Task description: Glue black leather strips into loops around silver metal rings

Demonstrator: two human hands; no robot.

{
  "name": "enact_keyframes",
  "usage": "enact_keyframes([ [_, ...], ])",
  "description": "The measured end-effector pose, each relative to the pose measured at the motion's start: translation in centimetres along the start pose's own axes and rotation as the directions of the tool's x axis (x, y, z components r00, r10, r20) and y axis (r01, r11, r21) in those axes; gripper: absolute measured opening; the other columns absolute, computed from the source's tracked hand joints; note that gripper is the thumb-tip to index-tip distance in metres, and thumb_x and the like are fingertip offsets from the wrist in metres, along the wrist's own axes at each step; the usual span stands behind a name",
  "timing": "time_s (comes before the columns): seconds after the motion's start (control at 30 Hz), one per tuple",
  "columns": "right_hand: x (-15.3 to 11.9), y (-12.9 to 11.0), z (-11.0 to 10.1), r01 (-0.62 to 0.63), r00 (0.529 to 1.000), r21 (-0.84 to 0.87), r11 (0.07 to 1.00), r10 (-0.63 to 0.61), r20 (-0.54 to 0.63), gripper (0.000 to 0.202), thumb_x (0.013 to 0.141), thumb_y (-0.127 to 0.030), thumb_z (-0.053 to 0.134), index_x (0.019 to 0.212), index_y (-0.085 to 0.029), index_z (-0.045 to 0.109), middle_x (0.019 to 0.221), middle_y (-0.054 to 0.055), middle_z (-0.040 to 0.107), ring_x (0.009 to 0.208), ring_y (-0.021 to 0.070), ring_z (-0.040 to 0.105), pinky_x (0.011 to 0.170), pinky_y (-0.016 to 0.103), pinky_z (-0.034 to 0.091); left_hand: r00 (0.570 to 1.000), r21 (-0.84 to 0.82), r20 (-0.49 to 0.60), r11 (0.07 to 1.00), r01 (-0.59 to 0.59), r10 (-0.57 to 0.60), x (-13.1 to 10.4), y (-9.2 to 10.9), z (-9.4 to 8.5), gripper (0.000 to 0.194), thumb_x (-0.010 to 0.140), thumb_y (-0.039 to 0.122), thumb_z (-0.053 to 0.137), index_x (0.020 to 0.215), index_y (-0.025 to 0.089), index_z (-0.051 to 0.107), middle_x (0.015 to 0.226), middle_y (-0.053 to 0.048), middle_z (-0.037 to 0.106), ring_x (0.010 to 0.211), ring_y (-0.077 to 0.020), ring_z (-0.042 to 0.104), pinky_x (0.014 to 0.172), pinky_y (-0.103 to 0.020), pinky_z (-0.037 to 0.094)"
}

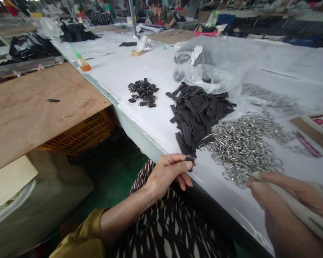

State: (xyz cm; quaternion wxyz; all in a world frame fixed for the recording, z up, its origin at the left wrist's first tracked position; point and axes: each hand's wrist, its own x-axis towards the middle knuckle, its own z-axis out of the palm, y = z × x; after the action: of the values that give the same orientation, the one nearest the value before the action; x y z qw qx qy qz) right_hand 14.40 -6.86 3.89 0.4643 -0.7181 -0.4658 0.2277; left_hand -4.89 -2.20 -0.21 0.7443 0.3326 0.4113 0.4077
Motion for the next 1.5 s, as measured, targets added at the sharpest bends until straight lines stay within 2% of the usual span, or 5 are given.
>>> enact_keyframes([
  [0.3, 0.7, 3.2, 1.1, 0.213, 0.971, -0.082, 0.974, -0.201, 0.13, 0.025, 0.076, -0.044, 0.062, 0.093, -0.027, 0.065, 0.078, 0.001, 0.065, 0.066, 0.0187, 0.058, 0.066, 0.033, 0.046, 0.952, 0.179, -0.164, 0.957, -0.228, 0.257, 3.3, 3.8, -3.7, 0.02, 0.072, 0.026, 0.065, 0.086, 0.012, 0.061, 0.052, 0.003, 0.053, 0.041, -0.0067, 0.046, 0.042, -0.019, 0.04],
  [0.67, 4.4, 2.3, 7.4, 0.807, 0.578, -0.471, 0.357, -0.641, 0.505, 0.027, 0.084, -0.007, 0.038, 0.089, -0.015, 0.063, 0.073, 0.007, 0.06, 0.076, 0.0246, 0.056, 0.065, 0.033, 0.038, 0.632, 0.51, -0.359, 0.711, -0.484, 0.687, 12.4, 10.0, -6.5, 0.03, 0.064, 0.01, 0.059, 0.094, 0.015, 0.057, 0.093, -0.003, 0.059, 0.061, -0.0088, 0.056, 0.058, -0.025, 0.05],
  [0.9, 4.8, 3.0, 8.3, 0.791, 0.583, -0.541, 0.285, -0.617, 0.528, 0.022, 0.082, -0.006, 0.045, 0.088, -0.014, 0.064, 0.071, 0.007, 0.057, 0.072, 0.0237, 0.052, 0.067, 0.033, 0.035, 0.797, 0.811, 0.527, 0.104, -0.576, 0.295, 10.8, 5.4, 1.2, 0.022, 0.079, 0.012, 0.046, 0.078, 0.017, 0.068, 0.083, -0.004, 0.068, 0.079, -0.0157, 0.062, 0.076, -0.027, 0.047],
  [1.1, 5.0, 3.5, 8.1, 0.79, 0.577, -0.55, 0.269, -0.63, 0.52, 0.021, 0.083, -0.008, 0.047, 0.09, -0.015, 0.065, 0.07, 0.006, 0.055, 0.07, 0.0225, 0.049, 0.065, 0.032, 0.033, 0.917, 0.915, 0.39, -0.143, -0.377, 0.079, 13.0, 4.8, 3.7, 0.023, 0.073, 0.014, 0.047, 0.083, 0.015, 0.068, 0.092, -0.012, 0.067, 0.088, -0.0262, 0.063, 0.073, -0.035, 0.048],
  [1.5, 4.6, 3.3, 8.0, 0.753, 0.606, -0.614, 0.236, -0.612, 0.508, 0.018, 0.078, -0.005, 0.052, 0.084, -0.016, 0.063, 0.067, 0.006, 0.055, 0.067, 0.0217, 0.048, 0.062, 0.032, 0.029, 0.957, 0.953, 0.287, 0.088, -0.29, 0.044, 13.5, 4.6, 4.1, 0.012, 0.055, 0.008, 0.058, 0.061, 0.017, 0.063, 0.071, -0.005, 0.062, 0.079, -0.0228, 0.06, 0.069, -0.031, 0.045],
])
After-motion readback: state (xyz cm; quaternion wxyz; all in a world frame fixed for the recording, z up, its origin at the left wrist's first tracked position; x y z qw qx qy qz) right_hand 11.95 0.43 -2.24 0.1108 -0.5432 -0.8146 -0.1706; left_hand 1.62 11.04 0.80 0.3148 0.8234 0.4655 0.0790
